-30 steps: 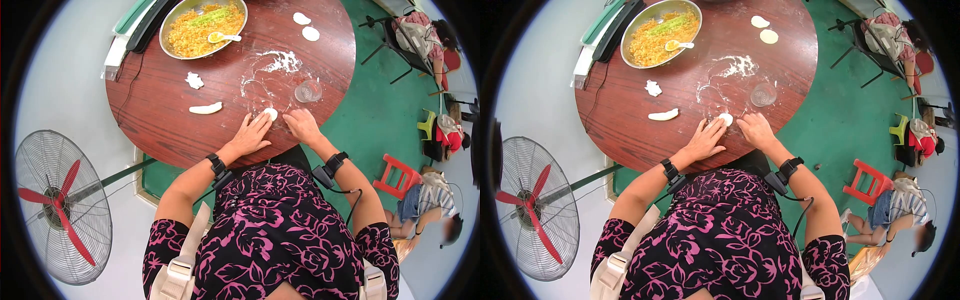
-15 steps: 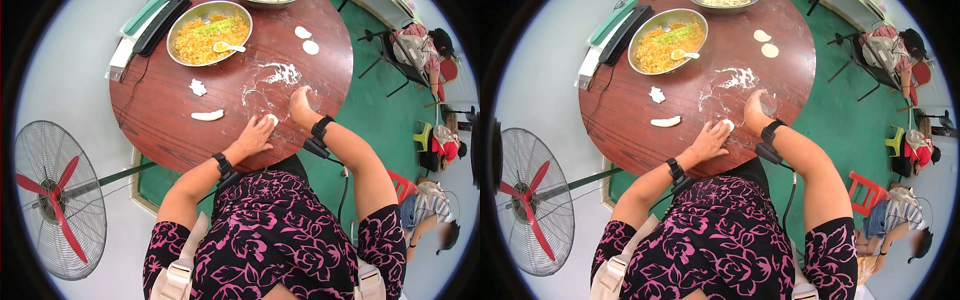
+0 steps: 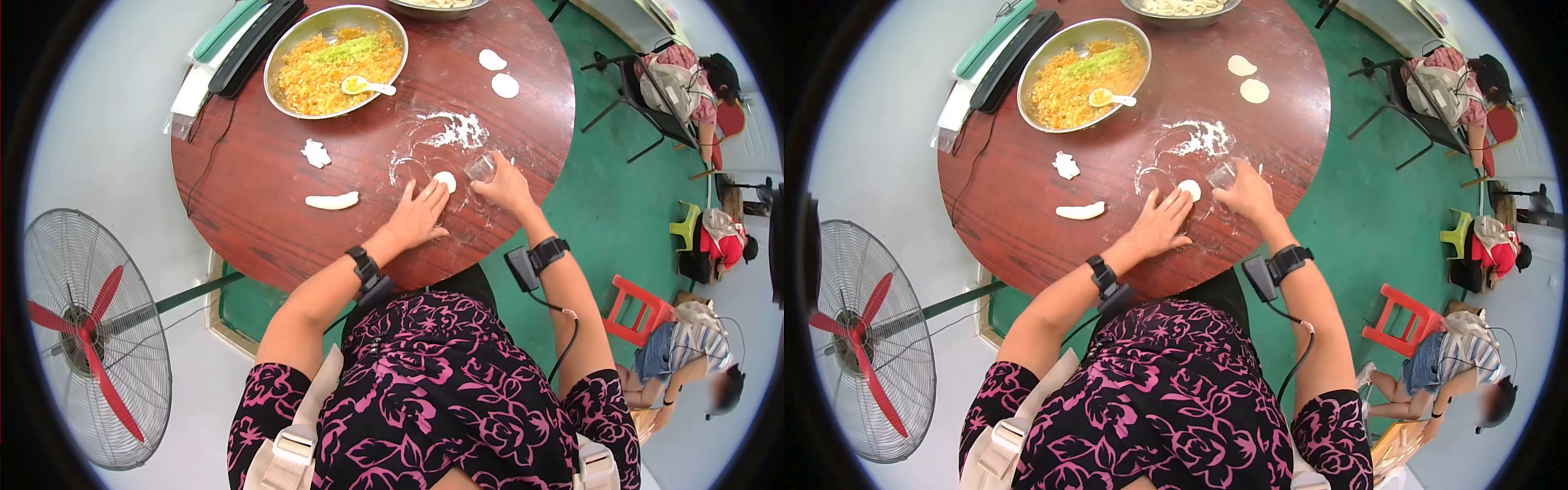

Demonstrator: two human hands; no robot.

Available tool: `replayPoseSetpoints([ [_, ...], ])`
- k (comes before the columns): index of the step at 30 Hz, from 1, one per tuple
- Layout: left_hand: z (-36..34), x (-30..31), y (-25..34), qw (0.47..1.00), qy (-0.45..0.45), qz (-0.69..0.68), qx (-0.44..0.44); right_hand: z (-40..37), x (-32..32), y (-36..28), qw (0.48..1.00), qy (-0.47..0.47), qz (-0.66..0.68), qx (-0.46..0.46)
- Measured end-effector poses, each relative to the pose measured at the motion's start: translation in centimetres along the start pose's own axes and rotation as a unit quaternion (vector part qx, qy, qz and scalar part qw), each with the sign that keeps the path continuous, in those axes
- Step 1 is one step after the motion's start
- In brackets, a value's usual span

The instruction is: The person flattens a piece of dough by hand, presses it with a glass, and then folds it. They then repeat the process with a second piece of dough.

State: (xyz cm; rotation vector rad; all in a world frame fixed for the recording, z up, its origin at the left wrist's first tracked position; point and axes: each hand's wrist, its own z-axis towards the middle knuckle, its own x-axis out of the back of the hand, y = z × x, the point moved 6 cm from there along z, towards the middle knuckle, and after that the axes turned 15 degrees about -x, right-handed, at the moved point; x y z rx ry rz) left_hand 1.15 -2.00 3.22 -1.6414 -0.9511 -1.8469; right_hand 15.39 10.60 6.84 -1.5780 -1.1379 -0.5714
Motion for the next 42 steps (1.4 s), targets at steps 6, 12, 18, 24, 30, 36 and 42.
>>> replayPoseSetpoints([
  [6, -0.4, -1.7, 1.7, 0.997, 0.02, -0.054, 0.055, -1.8, -2.4, -4.6, 0.977, -0.019, -0.044, 0.21],
  [12, -0.5, -1.6, 1.9, 0.994, -0.029, -0.083, 0.066, -1.3, -5.3, -5.3, 0.96, 0.001, -0.177, 0.215],
  [18, -0.7, -1.3, 1.8, 0.996, 0.044, -0.056, 0.052, 1.0, -4.8, -5.8, 0.962, 0.027, -0.204, 0.18],
  [24, -0.4, -1.7, 2.1, 0.995, -0.022, -0.086, 0.053, -0.7, -5.0, -5.8, 0.958, 0.041, -0.188, 0.214],
  [30, -0.8, -1.7, 2.0, 0.997, 0.014, -0.055, 0.043, 0.5, -3.6, -5.6, 0.967, 0.098, -0.153, 0.176],
  [36, -0.8, -2.2, 2.0, 0.996, -0.008, -0.07, 0.046, -1.0, -4.6, -5.9, 0.958, 0.073, -0.183, 0.209],
  [42, -0.8, -2.0, 2.2, 0.998, 0.011, -0.053, 0.044, 1.9, -3.4, -4.5, 0.962, 0.106, -0.208, 0.144],
])
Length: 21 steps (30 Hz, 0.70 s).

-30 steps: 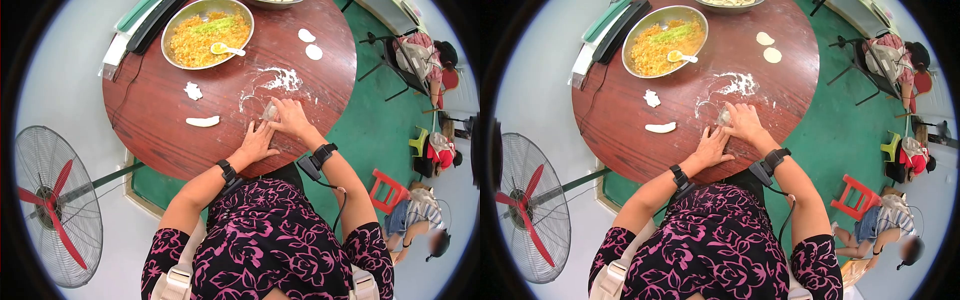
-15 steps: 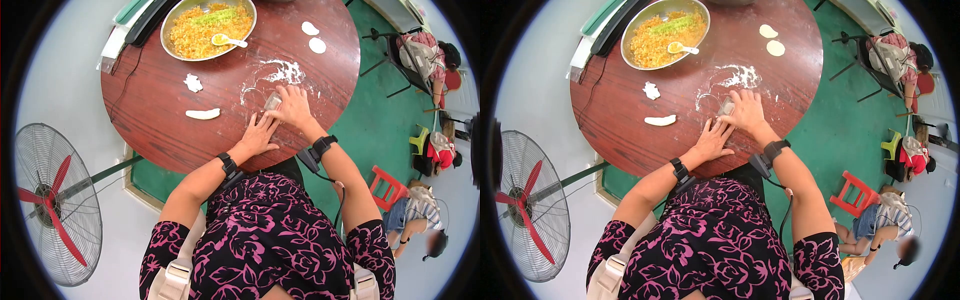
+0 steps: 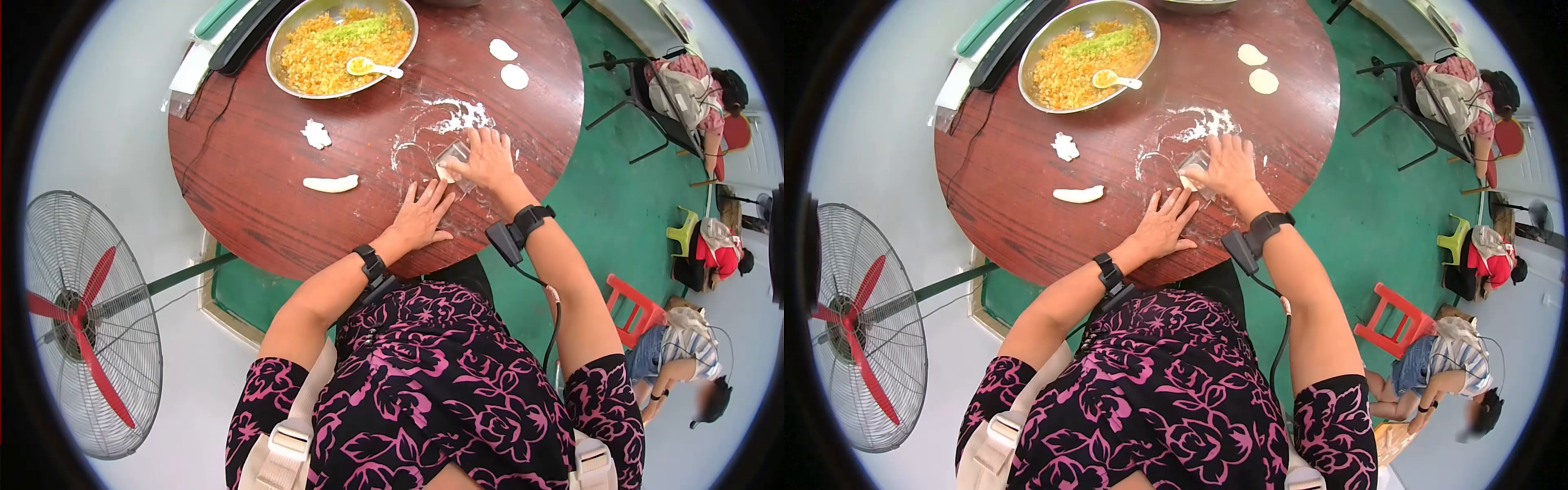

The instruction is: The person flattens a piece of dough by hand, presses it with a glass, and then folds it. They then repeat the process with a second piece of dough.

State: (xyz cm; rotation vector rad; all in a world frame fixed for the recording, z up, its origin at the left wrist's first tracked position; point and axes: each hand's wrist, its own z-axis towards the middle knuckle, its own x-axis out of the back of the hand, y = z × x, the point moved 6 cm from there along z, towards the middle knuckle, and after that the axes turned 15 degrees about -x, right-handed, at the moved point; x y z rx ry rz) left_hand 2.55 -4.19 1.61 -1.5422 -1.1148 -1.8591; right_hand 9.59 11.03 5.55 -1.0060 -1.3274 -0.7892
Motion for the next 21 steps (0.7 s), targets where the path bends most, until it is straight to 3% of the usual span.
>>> replayPoseSetpoints([
  [4, 0.1, 0.4, -0.3, 1.0, -0.004, -0.006, -0.008, -0.5, 0.4, -0.3, 0.999, 0.015, -0.014, 0.029],
  [7, 0.1, 0.5, -0.3, 1.0, 0.005, -0.024, 0.003, -1.9, -0.9, -0.6, 0.998, -0.061, 0.004, 0.004],
  [11, 0.8, 0.9, -1.1, 0.994, 0.08, -0.067, 0.02, -1.7, -1.0, 2.1, 0.969, -0.11, 0.171, -0.14],
  [13, 1.2, 1.2, -1.4, 0.991, 0.118, -0.045, 0.04, -2.4, -0.3, 4.3, 0.926, -0.126, 0.275, -0.228],
  [17, 2.3, 1.7, -1.6, 0.983, 0.174, 0.007, 0.064, -3.5, -1.4, 7.9, 0.849, -0.127, 0.403, -0.319],
  [21, 3.3, 1.8, -5.4, 0.943, 0.227, -0.028, 0.243, -5.2, -1.9, 8.9, 0.821, -0.122, 0.457, -0.319],
])
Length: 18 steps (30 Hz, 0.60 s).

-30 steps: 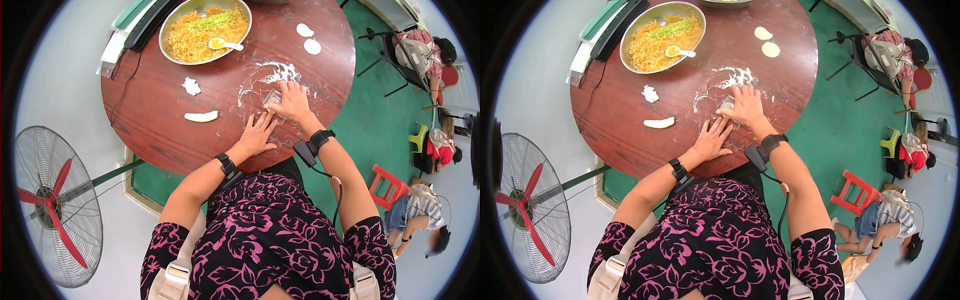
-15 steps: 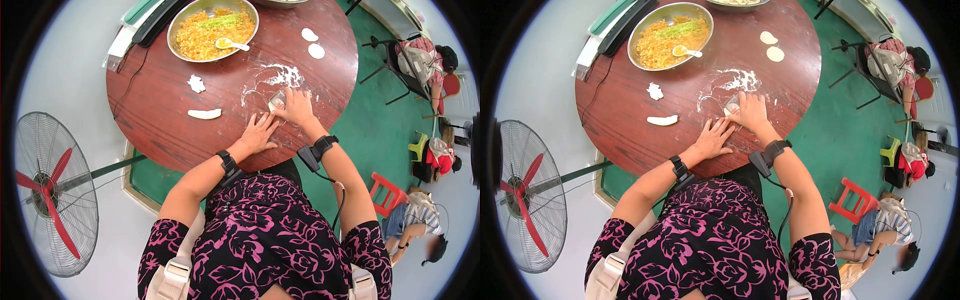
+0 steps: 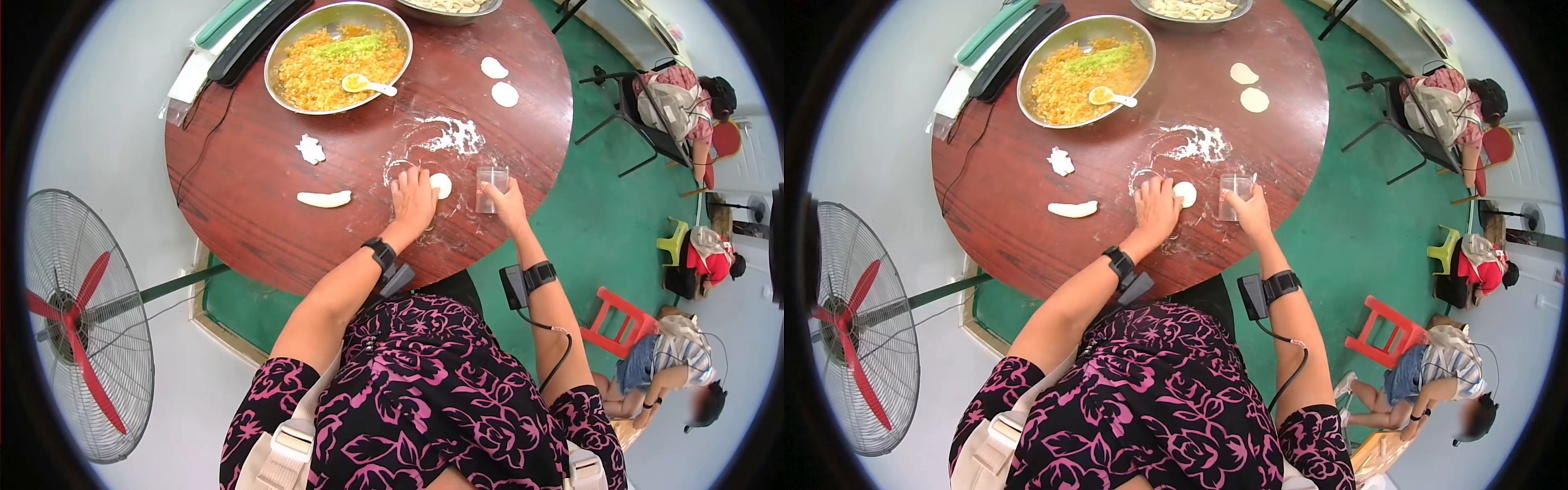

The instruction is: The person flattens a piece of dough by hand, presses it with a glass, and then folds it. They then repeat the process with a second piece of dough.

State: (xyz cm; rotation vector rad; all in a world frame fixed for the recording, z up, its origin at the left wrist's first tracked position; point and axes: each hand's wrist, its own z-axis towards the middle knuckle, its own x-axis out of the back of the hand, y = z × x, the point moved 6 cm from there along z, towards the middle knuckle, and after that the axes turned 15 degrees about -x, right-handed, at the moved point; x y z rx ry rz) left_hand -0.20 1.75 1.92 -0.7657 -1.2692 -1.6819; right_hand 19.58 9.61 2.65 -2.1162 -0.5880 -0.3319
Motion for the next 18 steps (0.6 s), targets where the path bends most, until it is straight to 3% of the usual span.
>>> replayPoseSetpoints([
  [4, 1.3, -0.7, -0.3, 0.996, -0.006, -0.058, 0.069, 0.7, -1.2, 2.9, 0.997, -0.047, 0.059, -0.02],
  [7, 1.2, -1.3, 0.0, 0.994, -0.033, -0.088, 0.056, 0.5, -1.7, 3.4, 0.995, -0.062, 0.072, -0.007],
  [10, 0.8, -1.8, -0.1, 0.977, -0.046, -0.18, 0.101, 0.0, -2.1, 3.3, 0.995, -0.078, 0.058, -0.016],
  [13, 0.6, -2.4, -1.0, 0.934, 0.014, -0.305, 0.189, -0.9, -2.2, 2.1, 0.998, -0.051, 0.029, -0.002],
  [16, -1.2, -3.6, -2.7, 0.868, -0.011, -0.39, 0.307, -0.8, -2.9, 1.4, 0.999, -0.006, -0.03, 0.02],
  [18, -2.3, -3.0, -2.2, 0.867, -0.022, -0.401, 0.296, -2.7, -3.5, -1.5, 0.993, 0.01, -0.108, 0.044],
])
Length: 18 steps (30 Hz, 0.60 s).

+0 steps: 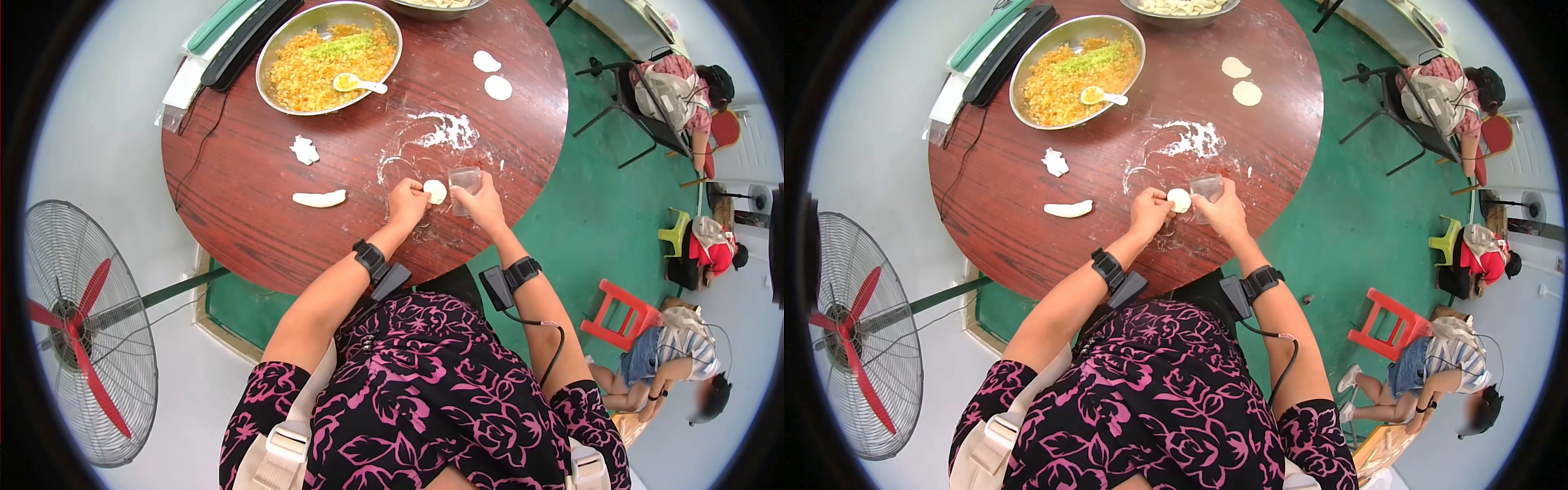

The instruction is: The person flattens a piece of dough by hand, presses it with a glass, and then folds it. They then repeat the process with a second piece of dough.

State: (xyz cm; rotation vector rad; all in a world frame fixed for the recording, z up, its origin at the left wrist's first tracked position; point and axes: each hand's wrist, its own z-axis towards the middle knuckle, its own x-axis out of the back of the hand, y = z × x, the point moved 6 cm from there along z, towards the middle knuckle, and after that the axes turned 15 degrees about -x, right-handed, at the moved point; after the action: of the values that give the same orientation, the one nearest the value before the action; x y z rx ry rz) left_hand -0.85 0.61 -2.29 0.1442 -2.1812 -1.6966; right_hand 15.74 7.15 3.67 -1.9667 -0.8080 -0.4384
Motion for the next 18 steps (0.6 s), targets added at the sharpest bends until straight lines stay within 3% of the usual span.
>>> replayPoseSetpoints([
  [1, -0.9, 0.2, 0.2, 1.0, -0.009, -0.003, -0.002, -0.7, -0.1, -1.0, 0.999, 0.006, -0.039, 0.011],
  [3, -2.2, 0.8, 2.0, 0.976, -0.064, 0.162, -0.129, -0.7, -1.5, -1.9, 0.99, -0.018, -0.113, 0.079],
  [5, -4.1, 1.5, 4.7, 0.908, -0.08, 0.296, -0.285, -1.3, -2.8, -2.9, 0.958, 0.012, -0.223, 0.18],
  [9, -6.2, 1.3, 3.9, 0.788, -0.164, 0.437, -0.402, -2.3, -4.0, -4.4, 0.875, 0.093, -0.347, 0.324],
  [15, -5.8, 0.7, 4.3, 0.802, -0.168, 0.452, -0.352, 0.2, -2.9, -6.6, 0.887, 0.062, -0.412, 0.201],
  [18, -5.8, 0.8, 3.5, 0.801, -0.166, 0.451, -0.356, -2.2, -3.9, -6.0, 0.866, 0.108, -0.381, 0.305],
])
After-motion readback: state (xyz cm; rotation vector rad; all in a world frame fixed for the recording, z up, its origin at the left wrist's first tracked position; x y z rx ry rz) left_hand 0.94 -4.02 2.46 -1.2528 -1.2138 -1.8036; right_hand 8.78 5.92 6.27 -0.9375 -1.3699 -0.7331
